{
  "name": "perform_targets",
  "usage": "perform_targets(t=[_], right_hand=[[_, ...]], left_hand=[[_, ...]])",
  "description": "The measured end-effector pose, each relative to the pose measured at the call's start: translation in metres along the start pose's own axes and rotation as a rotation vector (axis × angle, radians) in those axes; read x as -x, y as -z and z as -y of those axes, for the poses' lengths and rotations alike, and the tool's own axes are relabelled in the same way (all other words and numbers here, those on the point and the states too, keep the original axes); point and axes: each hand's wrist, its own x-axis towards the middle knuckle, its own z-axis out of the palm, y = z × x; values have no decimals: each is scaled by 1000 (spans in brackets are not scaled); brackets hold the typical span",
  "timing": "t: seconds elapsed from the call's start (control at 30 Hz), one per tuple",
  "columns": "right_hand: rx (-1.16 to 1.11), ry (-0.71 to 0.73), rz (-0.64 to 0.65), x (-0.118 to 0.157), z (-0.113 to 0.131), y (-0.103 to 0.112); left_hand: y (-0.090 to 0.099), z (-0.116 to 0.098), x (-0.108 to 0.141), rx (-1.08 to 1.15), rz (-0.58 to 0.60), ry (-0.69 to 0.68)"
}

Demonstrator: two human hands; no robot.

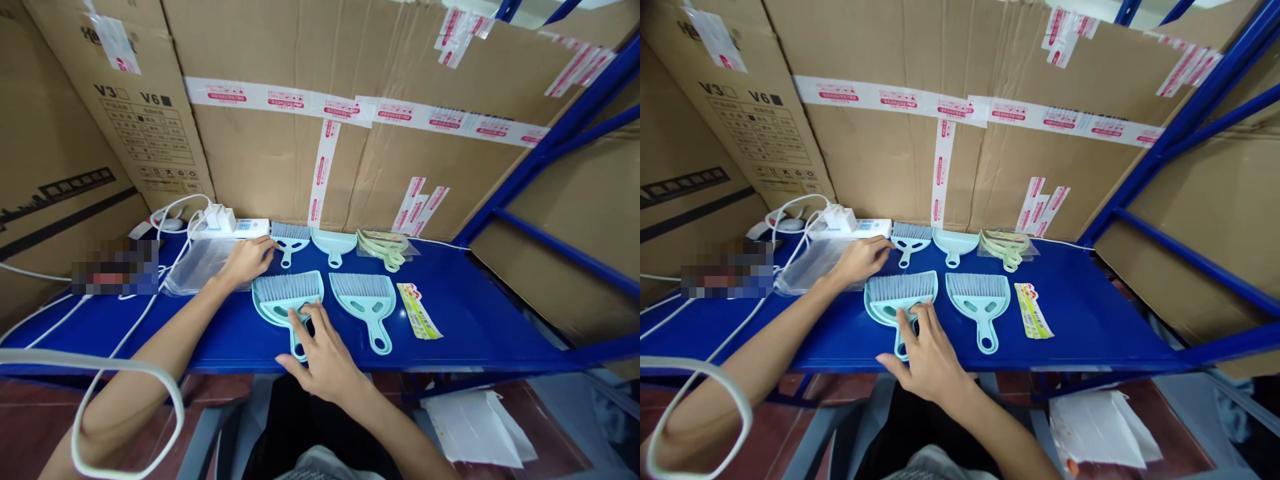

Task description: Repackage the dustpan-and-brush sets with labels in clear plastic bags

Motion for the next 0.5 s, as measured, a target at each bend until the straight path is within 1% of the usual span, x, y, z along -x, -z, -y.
perform_targets(t=[0.2,0.33,0.43,0.5], right_hand=[[-57,-57,-40,-3,2,5],[-153,-137,-114,-4,2,7],[-162,-177,-157,-4,2,6],[-153,-188,-153,-3,1,4]], left_hand=[[0,1,0,11,-37,14],[0,3,0,3,-59,31],[0,3,1,3,-61,31],[0,2,1,2,-62,25]])
